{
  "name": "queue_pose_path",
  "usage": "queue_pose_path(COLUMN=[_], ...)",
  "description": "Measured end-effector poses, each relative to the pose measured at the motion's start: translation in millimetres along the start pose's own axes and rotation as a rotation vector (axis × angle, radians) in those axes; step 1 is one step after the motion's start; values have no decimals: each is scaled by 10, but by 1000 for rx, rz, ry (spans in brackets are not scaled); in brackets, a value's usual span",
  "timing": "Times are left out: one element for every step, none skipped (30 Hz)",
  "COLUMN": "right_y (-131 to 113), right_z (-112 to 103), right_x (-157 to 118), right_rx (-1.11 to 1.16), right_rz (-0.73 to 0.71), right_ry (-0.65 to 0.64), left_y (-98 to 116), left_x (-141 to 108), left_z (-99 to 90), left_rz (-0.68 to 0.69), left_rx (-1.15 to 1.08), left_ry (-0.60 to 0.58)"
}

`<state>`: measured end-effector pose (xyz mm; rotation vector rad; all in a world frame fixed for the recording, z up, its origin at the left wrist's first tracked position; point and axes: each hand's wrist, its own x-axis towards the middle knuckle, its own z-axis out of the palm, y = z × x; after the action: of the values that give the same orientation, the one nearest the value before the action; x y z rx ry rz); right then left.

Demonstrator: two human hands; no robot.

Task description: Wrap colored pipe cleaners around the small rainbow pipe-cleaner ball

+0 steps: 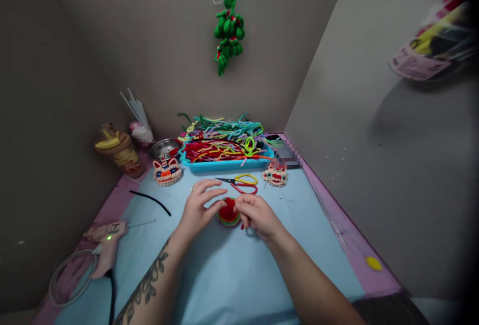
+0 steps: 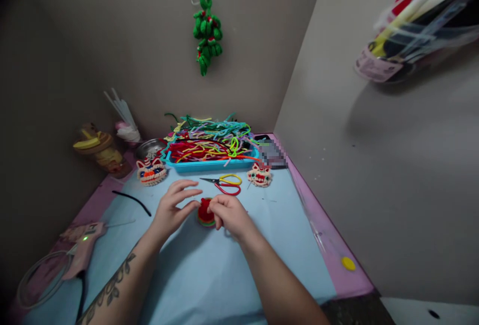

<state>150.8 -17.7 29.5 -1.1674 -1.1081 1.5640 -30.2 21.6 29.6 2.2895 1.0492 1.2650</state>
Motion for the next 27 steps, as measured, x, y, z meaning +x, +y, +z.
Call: queue_pose_path(right_y=[11,22,30,34,35,30,21,7,-10,-28,-47,-64,-78,-87,-93,-93,-90,-83,-74,-64,-54,-44,-35,-28,-21,-16,-13], right_z=[-2,-3,-3,-1,2,6,13,21,30,39,47,53,58,61,62,61,59,56,51,43,30,13,-10,-39,-72,-106,-140], right_x=[4,6,6,5,2,-2,-7,-13,-21,-29,-38,-47,-56,-63,-69,-74,-78,-81,-83,-85,-86,-86,-85,-83,-80,-76,-71], right_rx=[20,35,48,60,69,73,70,57,32,-3,-41,-79,-112,-138,-157,-173,-189,-207,-230,-259,-299,-354,-426,-514,-609,-703,-783], right_rz=[15,29,42,47,46,38,22,-2,-31,-60,-87,-109,-123,-132,-137,-142,-150,-160,-172,-188,-213,-251,-306,-373,-445,-511,-560], right_ry=[-29,-57,-82,-101,-109,-104,-88,-64,-34,-4,22,42,56,65,71,77,83,87,91,93,96,103,109,107,94,73,45], left_y=[5,12,21,31,42,54,65,76,85,92,96,97,95,91,87,83,82,84,90,100,112,123,133,138,138,132,122], left_x=[-6,-12,-18,-22,-23,-23,-21,-18,-16,-16,-18,-23,-31,-40,-49,-58,-65,-69,-69,-66,-60,-51,-40,-29,-18,-8,-1], left_z=[6,14,24,35,45,54,61,68,74,80,88,96,106,116,126,135,141,145,146,142,136,126,114,101,89,80,74], left_rz=[83,146,188,211,221,223,218,207,191,169,146,123,105,96,92,89,83,75,58,31,-8,-60,-127,-208,-297,-388,-478], left_rx=[7,24,49,75,94,105,107,101,89,79,75,75,79,84,90,99,111,123,129,126,109,82,44,2,-43,-93,-150], left_ry=[-27,-36,-34,-31,-35,-41,-47,-53,-56,-55,-50,-44,-42,-43,-44,-43,-39,-31,-24,-19,-20,-23,-23,-19,-16,-17,-26])
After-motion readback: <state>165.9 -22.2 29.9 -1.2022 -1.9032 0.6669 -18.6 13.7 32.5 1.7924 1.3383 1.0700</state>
